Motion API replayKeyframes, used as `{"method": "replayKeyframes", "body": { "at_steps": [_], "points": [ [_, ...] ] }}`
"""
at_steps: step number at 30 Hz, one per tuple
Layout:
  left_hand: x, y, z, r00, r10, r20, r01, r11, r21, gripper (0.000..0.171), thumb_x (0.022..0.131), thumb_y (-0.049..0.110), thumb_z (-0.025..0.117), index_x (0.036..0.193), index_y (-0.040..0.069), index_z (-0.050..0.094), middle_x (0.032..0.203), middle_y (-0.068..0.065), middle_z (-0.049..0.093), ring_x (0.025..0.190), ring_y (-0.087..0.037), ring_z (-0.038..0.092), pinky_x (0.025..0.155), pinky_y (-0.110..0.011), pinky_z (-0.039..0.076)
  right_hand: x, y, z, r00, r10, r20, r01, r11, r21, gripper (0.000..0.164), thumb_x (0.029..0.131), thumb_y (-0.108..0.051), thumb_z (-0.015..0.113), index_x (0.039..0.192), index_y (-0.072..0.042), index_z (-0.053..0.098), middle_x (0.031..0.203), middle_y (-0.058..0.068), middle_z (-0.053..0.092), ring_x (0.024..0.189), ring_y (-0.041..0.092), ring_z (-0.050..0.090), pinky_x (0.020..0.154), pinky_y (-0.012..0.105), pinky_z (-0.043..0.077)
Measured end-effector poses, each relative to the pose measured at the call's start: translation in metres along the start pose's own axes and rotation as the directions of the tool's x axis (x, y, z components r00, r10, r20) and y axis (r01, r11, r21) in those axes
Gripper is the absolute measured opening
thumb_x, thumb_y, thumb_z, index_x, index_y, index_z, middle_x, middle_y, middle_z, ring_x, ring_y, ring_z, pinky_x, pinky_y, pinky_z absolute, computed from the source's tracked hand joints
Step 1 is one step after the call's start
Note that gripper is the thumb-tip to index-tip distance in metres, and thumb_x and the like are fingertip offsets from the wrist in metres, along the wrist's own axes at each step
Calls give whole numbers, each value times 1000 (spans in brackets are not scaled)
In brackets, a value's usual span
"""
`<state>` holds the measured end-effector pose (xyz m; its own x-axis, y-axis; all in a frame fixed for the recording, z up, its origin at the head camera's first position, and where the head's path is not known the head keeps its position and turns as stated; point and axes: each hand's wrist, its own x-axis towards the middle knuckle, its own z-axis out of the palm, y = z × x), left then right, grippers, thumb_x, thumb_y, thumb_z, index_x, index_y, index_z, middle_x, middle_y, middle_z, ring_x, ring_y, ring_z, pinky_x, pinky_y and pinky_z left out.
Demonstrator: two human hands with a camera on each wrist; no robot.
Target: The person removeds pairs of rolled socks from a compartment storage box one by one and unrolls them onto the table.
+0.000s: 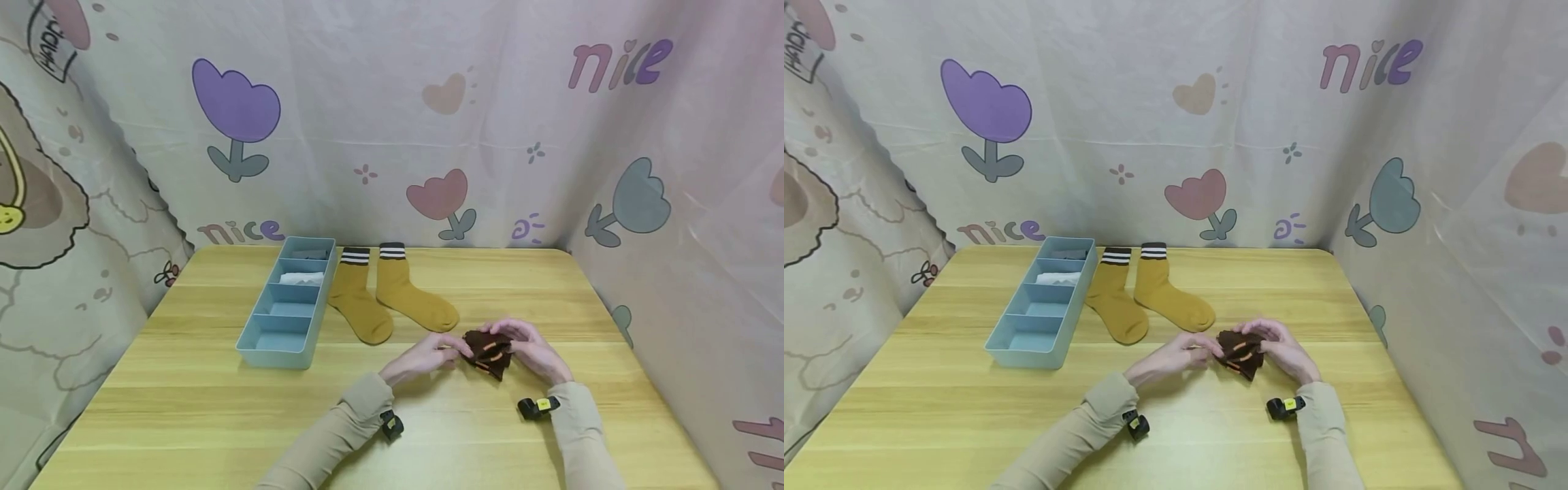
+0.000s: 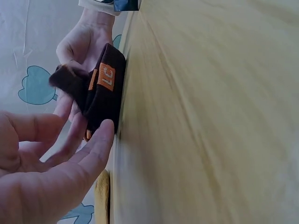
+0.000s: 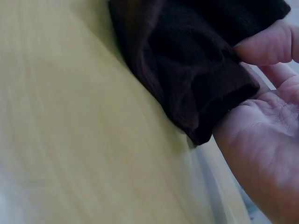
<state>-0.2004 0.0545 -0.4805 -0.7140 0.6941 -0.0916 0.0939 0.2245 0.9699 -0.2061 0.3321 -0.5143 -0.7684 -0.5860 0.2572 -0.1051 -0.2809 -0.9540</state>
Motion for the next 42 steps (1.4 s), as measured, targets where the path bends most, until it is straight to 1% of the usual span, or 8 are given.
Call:
{"method": "replayKeyframes", "body": {
  "at_steps": [4,8,12,17,23,31,37,42],
  "points": [
    [2,0,-1,998,44,40,-49,989,142,31,98,-2,47,118,-3,71,134,-17,66,133,-31,56,113,-36,45,-3,-2,-5,999,45,-27,-45,999,0,48,88,21,33,113,3,70,140,7,64,135,16,55,110,24,45],
    [4,0,1,997,64,36,-71,962,264,33,99,0,47,124,0,69,131,-15,68,121,-21,60,104,-25,46,-4,-4,-5,987,102,-122,-117,986,-116,36,94,14,39,117,14,66,137,1,66,133,9,57,108,18,45],
    [5,1,5,992,120,41,-126,926,356,32,99,1,48,124,-1,69,129,-15,69,119,-21,62,103,-21,47,-4,-7,-3,965,126,-231,-188,944,-272,28,95,8,48,116,16,65,130,-7,70,125,2,60,104,13,43],
    [6,6,7,974,203,97,-225,882,414,32,101,1,46,125,-3,67,132,-18,66,131,-28,58,116,-31,41,-4,-9,-2,939,136,-316,-252,897,-363,26,95,5,52,114,14,67,125,-10,72,120,-3,61,102,9,41],
    [7,8,10,981,115,154,-176,857,484,35,105,14,45,132,2,64,135,-14,66,129,-22,60,110,-24,45,-3,-9,-1,927,134,-351,-281,867,-411,25,97,-5,59,114,10,70,132,10,69,119,-5,61,101,8,40],
    [10,6,13,983,53,175,-140,835,532,37,107,20,44,134,5,64,137,-8,66,132,-16,59,112,-21,42,-2,-8,-3,946,160,-283,-293,797,-528,44,88,-9,76,129,-1,64,134,24,63,114,-2,62,97,14,47],
    [9,10,18,977,47,208,-166,780,603,36,106,21,47,136,8,63,143,-7,62,136,-16,55,115,-22,39,2,-12,-4,914,154,-376,-355,754,-552,38,93,-15,71,127,1,64,127,25,66,105,-2,63,94,14,46],
    [11,12,23,968,54,246,-206,729,652,36,107,24,46,132,10,66,149,-4,56,142,-16,49,120,-24,35,4,-11,-4,885,136,-445,-383,756,-531,37,97,-15,66,128,5,62,126,28,66,99,-6,63,91,12,46]
  ]
}}
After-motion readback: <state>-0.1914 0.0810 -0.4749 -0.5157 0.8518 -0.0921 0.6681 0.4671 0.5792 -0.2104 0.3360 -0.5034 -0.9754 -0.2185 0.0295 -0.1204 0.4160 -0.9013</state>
